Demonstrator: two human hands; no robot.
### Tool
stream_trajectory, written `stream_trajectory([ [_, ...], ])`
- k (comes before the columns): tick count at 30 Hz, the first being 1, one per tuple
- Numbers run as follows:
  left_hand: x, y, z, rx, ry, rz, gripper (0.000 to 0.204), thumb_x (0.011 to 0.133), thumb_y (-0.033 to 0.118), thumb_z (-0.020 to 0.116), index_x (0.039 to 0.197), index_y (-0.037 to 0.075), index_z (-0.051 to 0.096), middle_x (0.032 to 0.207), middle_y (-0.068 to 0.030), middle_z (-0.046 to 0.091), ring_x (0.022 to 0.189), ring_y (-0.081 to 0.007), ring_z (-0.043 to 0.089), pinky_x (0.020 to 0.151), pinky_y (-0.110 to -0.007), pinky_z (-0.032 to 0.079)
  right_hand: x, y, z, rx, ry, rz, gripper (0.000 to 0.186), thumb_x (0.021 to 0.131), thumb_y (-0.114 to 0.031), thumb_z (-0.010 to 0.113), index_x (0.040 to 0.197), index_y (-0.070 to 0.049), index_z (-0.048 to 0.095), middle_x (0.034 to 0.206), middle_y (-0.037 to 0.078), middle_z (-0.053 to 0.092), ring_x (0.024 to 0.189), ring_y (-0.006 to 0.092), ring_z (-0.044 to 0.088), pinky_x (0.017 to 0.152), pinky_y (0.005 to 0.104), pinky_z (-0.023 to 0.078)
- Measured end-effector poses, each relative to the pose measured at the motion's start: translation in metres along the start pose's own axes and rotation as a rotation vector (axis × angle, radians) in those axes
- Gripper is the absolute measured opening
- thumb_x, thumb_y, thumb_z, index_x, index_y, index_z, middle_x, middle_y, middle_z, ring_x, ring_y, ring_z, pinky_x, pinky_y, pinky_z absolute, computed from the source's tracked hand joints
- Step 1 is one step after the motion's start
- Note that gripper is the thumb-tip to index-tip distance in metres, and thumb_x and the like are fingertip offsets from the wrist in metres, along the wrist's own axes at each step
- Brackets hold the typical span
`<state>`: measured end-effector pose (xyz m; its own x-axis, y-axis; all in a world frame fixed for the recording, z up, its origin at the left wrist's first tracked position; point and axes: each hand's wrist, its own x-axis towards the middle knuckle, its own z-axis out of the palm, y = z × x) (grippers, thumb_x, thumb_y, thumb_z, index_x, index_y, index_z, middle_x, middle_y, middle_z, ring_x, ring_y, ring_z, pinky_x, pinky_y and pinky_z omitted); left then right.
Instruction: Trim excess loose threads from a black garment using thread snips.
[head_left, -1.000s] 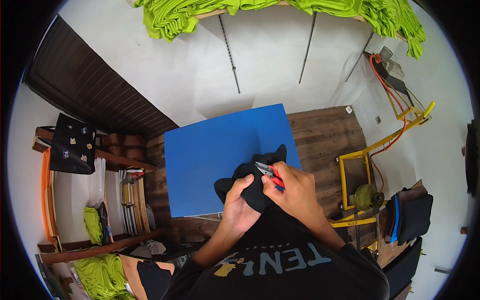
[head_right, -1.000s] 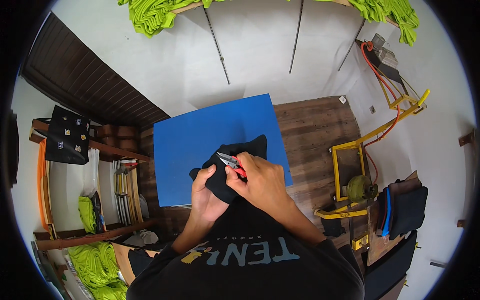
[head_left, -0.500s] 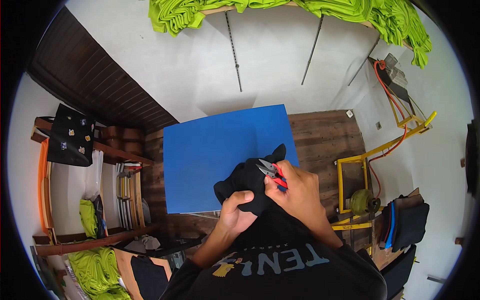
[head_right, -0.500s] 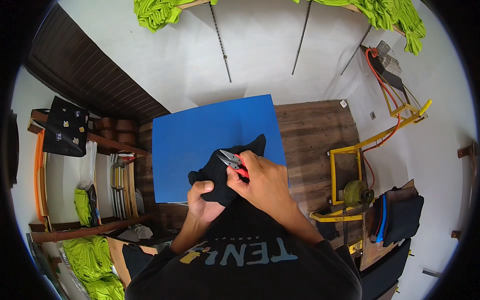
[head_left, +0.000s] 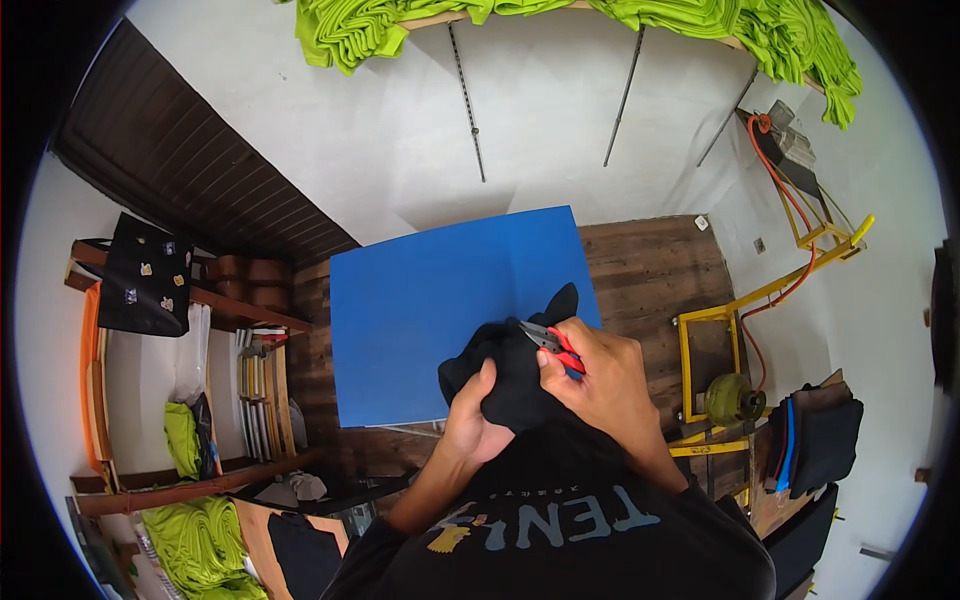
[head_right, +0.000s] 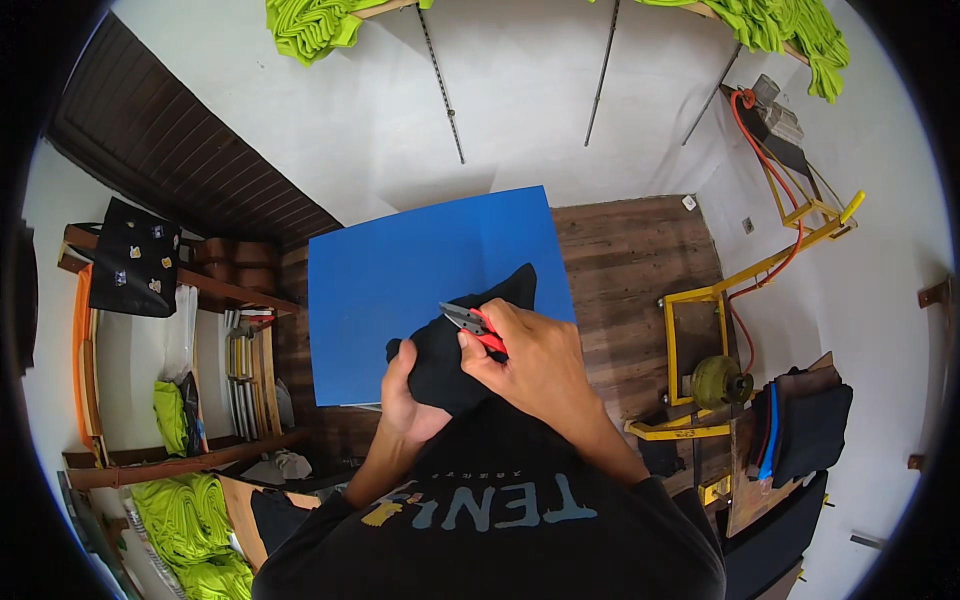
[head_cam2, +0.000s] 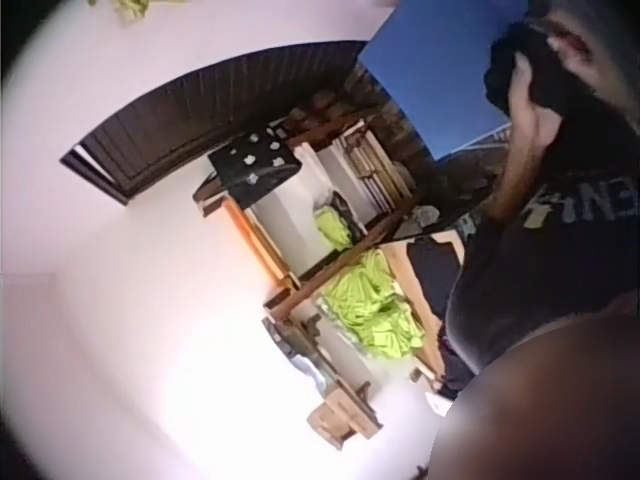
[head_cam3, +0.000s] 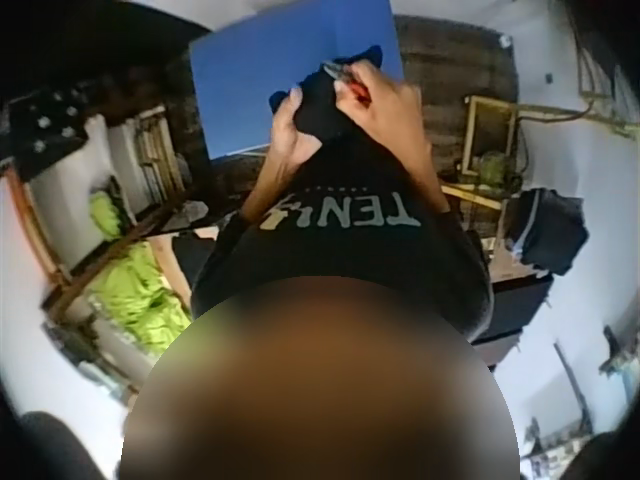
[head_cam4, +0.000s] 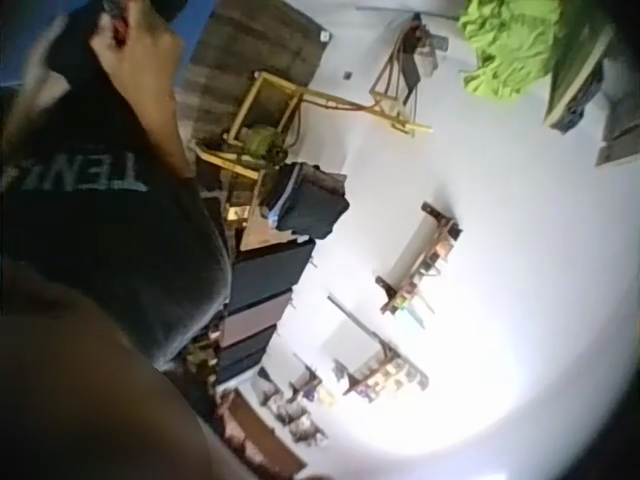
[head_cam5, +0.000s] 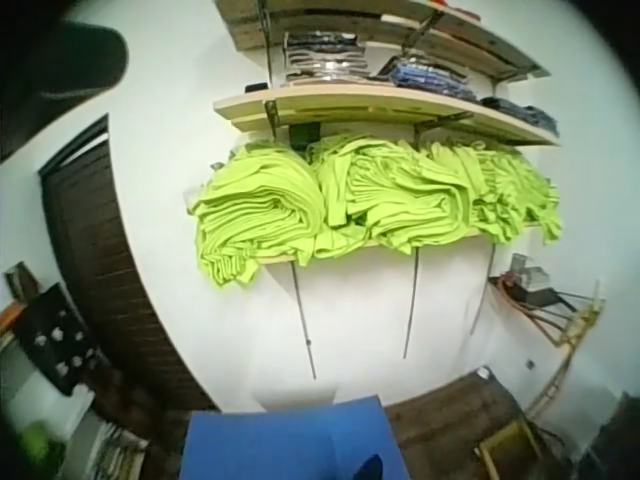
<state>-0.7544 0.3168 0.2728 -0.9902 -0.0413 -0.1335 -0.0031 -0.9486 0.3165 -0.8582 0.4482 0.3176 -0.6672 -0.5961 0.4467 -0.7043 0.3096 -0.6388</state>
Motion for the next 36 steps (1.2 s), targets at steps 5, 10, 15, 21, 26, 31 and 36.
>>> stream_trajectory([
  [5, -0.004, 0.001, 0.008, 0.132, 0.069, -0.042, 0.043, 0.085, 0.01, 0.059, 0.126, 0.0, 0.052, 0.119, -0.0093, 0.06, 0.111, -0.0193, 0.058, 0.098, -0.034, 0.044, -0.002, -0.002, -0.003, 0.093, 0.012, -0.01, 0.023, 0.078, -0.017, 0.071, 0.087, -0.004, 0.056, 0.075, 0.01, 0.061, 0.062, 0.0289, 0.062, 0.052, 0.0354, 0.048],
  [10, -0.01, -0.001, 0.004, 0.157, 0.11, -0.087, 0.043, 0.082, 0.005, 0.059, 0.124, -0.002, 0.054, 0.114, -0.0085, 0.061, 0.105, -0.0168, 0.06, 0.092, -0.031, 0.046, -0.005, 0.005, -0.009, 0.1, -0.01, -0.003, 0.023, 0.076, -0.014, 0.072, 0.088, -0.003, 0.055, 0.078, 0.01, 0.061, 0.062, 0.0294, 0.062, 0.052, 0.0345, 0.048],
  [15, -0.016, -0.003, 0.007, 0.2, 0.057, -0.046, 0.048, 0.079, 0.001, 0.058, 0.126, -0.004, 0.051, 0.111, -0.0081, 0.062, 0.101, -0.0155, 0.061, 0.088, -0.03, 0.048, -0.008, 0.005, -0.012, 0.129, -0.04, -0.022, 0.023, 0.075, -0.012, 0.072, 0.087, -0.002, 0.055, 0.082, 0.011, 0.063, 0.062, 0.0293, 0.062, 0.051, 0.0342, 0.048],
  [21, -0.018, -0.007, -0.031, 0.159, -0.148, 0.003, 0.062, 0.073, 0.003, 0.057, 0.133, -0.006, 0.044, 0.119, -0.0125, 0.059, 0.108, -0.0202, 0.058, 0.094, -0.033, 0.046, -0.004, 0.006, -0.013, 0.143, 0.05, -0.116, 0.023, 0.073, -0.012, 0.073, 0.085, -0.002, 0.056, 0.09, 0.01, 0.065, 0.062, 0.0289, 0.062, 0.051, 0.0337, 0.048],
  [26, -0.021, -0.008, 0.006, 0.348, -0.005, 0.11, 0.065, 0.067, 0.003, 0.055, 0.131, -0.009, 0.045, 0.123, -0.0176, 0.058, 0.112, -0.025, 0.058, 0.098, -0.036, 0.045, -0.003, 0.008, -0.013, 0.128, -0.003, -0.157, 0.023, 0.073, -0.013, 0.073, 0.086, -0.002, 0.057, 0.095, 0.01, 0.067, 0.063, 0.0281, 0.062, 0.052, 0.0332, 0.049],
  [31, -0.018, -0.013, -0.005, 0.298, -0.019, 0.255, 0.046, 0.084, 0.004, 0.064, 0.127, -0.002, 0.05, 0.116, -0.0075, 0.06, 0.104, -0.0157, 0.059, 0.092, -0.029, 0.046, -0.002, 0.005, -0.016, 0.117, -0.025, -0.196, 0.024, 0.073, -0.014, 0.073, 0.087, -0.002, 0.058, 0.102, 0.01, 0.068, 0.063, 0.0282, 0.063, 0.052, 0.0328, 0.049],
  [36, -0.009, -0.007, 0.013, 0.52, 0.046, 0.414, 0.02, 0.088, 0.002, 0.061, 0.108, -0.001, 0.064, 0.103, -0.0066, 0.065, 0.093, -0.014, 0.061, 0.082, -0.028, 0.048, -0.001, 0.004, -0.013, 0.094, -0.027, -0.214, 0.024, 0.073, -0.014, 0.073, 0.087, -0.002, 0.058, 0.104, 0.01, 0.068, 0.064, 0.0281, 0.063, 0.053, 0.0328, 0.05],
])
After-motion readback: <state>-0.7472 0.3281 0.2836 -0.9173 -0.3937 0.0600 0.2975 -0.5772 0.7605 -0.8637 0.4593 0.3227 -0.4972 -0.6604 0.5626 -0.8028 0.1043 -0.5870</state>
